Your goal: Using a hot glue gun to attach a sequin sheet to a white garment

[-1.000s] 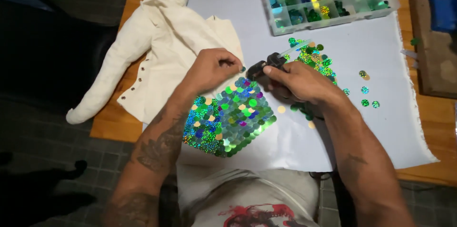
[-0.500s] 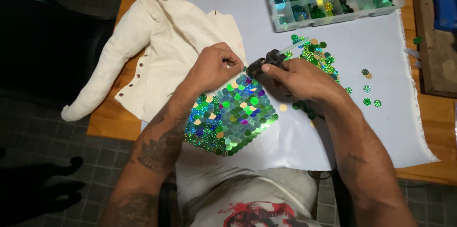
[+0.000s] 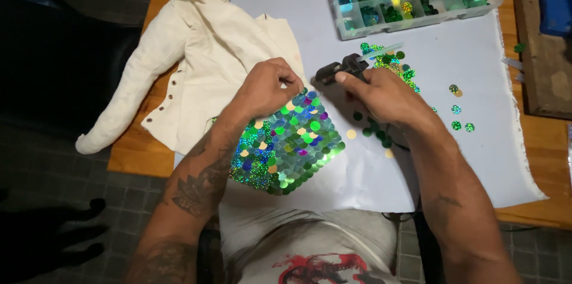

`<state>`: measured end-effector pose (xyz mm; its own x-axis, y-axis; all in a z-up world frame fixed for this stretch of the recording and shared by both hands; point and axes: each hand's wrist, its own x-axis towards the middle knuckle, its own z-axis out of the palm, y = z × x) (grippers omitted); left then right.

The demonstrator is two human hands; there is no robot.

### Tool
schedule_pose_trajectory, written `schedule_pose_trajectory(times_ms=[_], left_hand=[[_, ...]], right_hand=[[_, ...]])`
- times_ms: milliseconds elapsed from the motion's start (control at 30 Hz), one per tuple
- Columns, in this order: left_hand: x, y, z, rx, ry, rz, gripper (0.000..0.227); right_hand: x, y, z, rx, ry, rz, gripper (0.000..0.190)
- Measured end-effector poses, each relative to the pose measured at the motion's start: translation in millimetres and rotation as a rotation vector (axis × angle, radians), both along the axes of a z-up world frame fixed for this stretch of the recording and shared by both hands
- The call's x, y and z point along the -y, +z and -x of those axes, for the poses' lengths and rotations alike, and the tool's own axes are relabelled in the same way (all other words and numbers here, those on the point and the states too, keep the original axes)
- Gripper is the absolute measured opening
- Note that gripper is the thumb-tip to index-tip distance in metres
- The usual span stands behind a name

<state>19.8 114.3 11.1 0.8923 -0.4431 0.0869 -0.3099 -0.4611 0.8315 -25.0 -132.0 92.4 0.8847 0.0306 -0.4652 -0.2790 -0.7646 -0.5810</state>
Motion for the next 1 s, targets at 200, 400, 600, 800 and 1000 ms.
schedule_pose_trajectory(times_ms=[200, 400, 600, 800, 1000], left_hand=[[2, -6, -1, 0.014, -0.002, -0.071, 0.012], [6, -6, -2, 0.045, 0.026, -0.108, 0.011], [10, -10, -2, 0.055, 0.073, -0.140, 0.010], [14, -10, 0, 0.030, 0.127, -0.161, 0.009], [18, -6, -1, -0.017, 0.154, -0.202, 0.007]], right_hand=[[2, -1, 0, 0.006, -0.007, -0.023, 0.060], [6, -7, -2, 0.020, -0.017, -0.045, 0.060], [4, -5, -1, 0.029, -0.014, -0.048, 0.058], [7, -6, 0, 0.059, -0.004, -0.051, 0.060], [9, 2, 2, 0.128, -0.059, -0.071, 0.064]])
